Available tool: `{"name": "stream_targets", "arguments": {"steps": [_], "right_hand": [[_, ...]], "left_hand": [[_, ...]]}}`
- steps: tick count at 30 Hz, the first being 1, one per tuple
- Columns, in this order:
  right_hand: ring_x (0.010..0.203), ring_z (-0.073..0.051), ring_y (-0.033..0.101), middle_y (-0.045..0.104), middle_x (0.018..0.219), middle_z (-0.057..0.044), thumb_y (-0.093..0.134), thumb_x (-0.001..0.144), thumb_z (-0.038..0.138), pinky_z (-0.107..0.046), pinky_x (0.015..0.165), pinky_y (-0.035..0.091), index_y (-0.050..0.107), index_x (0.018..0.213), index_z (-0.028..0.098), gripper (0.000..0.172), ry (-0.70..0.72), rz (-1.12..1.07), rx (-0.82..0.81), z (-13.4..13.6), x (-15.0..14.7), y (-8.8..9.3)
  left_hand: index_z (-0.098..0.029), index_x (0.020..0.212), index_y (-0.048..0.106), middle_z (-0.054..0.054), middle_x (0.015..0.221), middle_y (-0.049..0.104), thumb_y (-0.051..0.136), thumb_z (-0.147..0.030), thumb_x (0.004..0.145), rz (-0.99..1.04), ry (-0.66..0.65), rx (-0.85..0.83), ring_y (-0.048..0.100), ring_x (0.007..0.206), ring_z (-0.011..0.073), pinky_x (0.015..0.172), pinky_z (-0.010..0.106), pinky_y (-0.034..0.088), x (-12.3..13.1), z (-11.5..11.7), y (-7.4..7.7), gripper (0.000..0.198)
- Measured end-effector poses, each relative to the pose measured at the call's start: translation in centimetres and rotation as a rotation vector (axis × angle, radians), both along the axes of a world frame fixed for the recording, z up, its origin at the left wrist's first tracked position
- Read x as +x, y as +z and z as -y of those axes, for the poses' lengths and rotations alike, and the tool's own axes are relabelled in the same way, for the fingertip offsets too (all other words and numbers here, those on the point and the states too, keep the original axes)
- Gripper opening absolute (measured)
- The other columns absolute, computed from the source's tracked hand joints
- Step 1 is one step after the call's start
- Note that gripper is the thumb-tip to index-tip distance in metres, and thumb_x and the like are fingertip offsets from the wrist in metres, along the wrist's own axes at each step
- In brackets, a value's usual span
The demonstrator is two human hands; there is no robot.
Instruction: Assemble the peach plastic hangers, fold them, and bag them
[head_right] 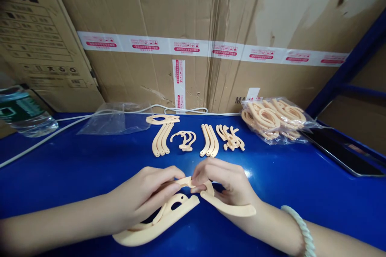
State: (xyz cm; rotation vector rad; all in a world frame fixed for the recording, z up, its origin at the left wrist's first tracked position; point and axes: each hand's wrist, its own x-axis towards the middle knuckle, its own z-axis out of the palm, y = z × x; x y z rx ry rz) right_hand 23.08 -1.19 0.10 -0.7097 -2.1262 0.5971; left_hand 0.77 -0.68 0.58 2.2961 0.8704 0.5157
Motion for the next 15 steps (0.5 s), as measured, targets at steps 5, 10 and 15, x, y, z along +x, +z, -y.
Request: {"name": "stream_targets", "arguments": {"steps": [5, 10, 15], "right_hand": [[0.075, -0.016, 0.065, 0.068, 0.085, -0.006, 0.056, 0.091, 0.016, -0.024, 0.065, 0.051, 0.065, 0.087, 0.022, 0.011, 0.014, 0.043, 0.052, 0.40, 0.25, 0.15], [0.082, -0.017, 0.066, 0.068, 0.095, -0.008, 0.047, 0.093, 0.009, -0.027, 0.070, 0.052, 0.064, 0.103, 0.022, 0.024, 0.083, 0.141, 0.141, 0.60, 0.65, 0.33], [0.079, -0.018, 0.066, 0.069, 0.087, -0.008, 0.046, 0.097, 0.015, -0.028, 0.063, 0.052, 0.065, 0.098, 0.021, 0.020, 0.070, 0.323, 0.487, 0.36, 0.54, 0.81]], "left_hand": [[-0.018, 0.087, 0.058, 0.001, 0.065, 0.055, 0.033, -0.028, 0.101, -0.085, -0.014, 0.222, 0.050, 0.054, 0.0142, 0.052, 0.025, 0.032, -0.04, 0.01, -0.48, 0.031], [-0.019, 0.081, 0.056, -0.001, 0.056, 0.053, 0.032, -0.026, 0.101, -0.202, -0.002, 0.370, 0.045, 0.044, 0.0132, 0.045, 0.026, 0.027, -0.19, 0.24, -0.85, 0.033], [-0.018, 0.081, 0.054, 0.001, 0.055, 0.055, 0.026, -0.027, 0.102, -0.266, -0.043, 0.420, 0.045, 0.042, 0.0140, 0.043, 0.027, 0.024, -0.08, 0.36, -0.73, 0.036]]}}
